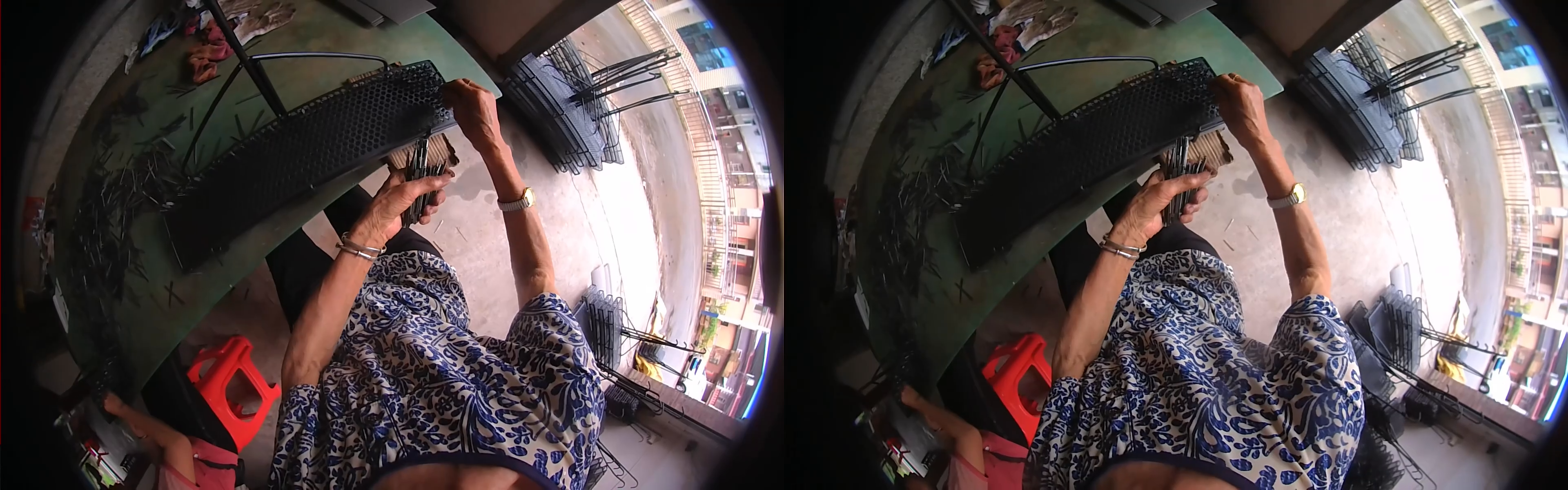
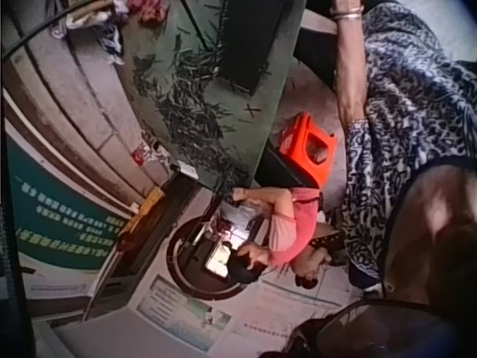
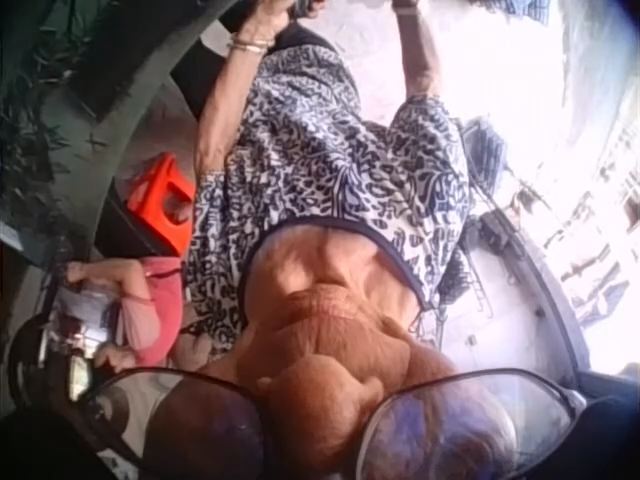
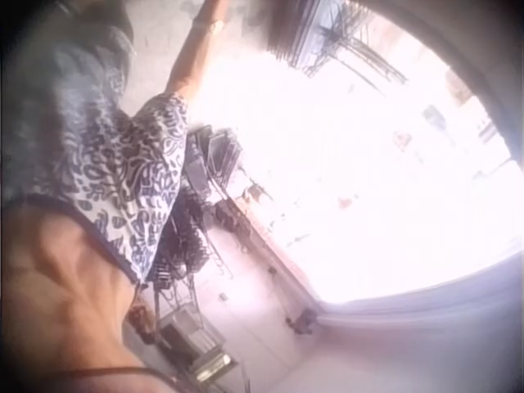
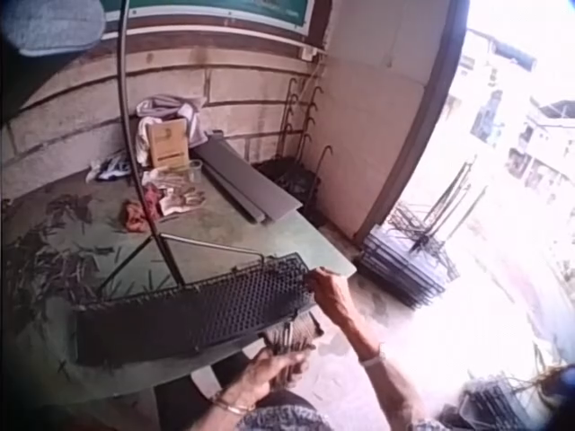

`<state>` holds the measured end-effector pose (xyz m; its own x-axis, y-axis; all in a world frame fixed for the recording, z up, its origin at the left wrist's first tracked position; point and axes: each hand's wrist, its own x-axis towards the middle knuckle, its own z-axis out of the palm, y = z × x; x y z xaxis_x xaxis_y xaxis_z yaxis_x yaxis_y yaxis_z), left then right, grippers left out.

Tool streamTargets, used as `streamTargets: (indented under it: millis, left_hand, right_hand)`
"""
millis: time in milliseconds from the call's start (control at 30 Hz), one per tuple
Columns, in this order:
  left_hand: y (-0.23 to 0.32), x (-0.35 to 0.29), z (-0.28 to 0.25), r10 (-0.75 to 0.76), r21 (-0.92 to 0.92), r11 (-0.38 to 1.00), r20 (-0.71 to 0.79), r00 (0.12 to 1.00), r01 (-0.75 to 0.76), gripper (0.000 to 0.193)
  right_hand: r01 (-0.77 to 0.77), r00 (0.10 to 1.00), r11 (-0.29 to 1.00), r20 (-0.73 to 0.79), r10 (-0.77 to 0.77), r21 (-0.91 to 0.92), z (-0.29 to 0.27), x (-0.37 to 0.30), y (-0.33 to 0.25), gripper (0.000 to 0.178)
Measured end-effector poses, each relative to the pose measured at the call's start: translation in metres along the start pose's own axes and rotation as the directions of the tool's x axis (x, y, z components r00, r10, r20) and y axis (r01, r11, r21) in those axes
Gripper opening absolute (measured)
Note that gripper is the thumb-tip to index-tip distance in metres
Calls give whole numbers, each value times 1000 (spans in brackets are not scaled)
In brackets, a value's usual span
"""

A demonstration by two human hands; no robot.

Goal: Inserting small metal pins into the holes of a perforated metal grating.

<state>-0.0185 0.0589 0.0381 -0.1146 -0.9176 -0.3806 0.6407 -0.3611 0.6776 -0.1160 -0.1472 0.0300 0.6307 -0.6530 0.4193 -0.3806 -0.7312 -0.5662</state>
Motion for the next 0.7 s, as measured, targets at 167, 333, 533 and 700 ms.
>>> streamTargets:
  millis: [167,333,533,700]
  left_hand:
    - [-2,-2,0,14,-18,1000,-1,1000,-14,27]
    - [-3,-2,1,-8,-25,1000,12,1000,8,26]
    - [-4,-3,-1,1,1,1000,4,1000,-1,27]
    - [-4,-3,-1,8,-13,1000,11,1000,-8,26]
  right_hand:
    - [-46,999,999,-23,46,30,6,-4,1,12]
    - [-63,984,996,-159,74,70,18,-14,-1,11]
    - [-34,978,999,-207,39,28,20,-16,-1,12]
    - [3,986,997,-165,-16,-80,19,-17,-3,11]
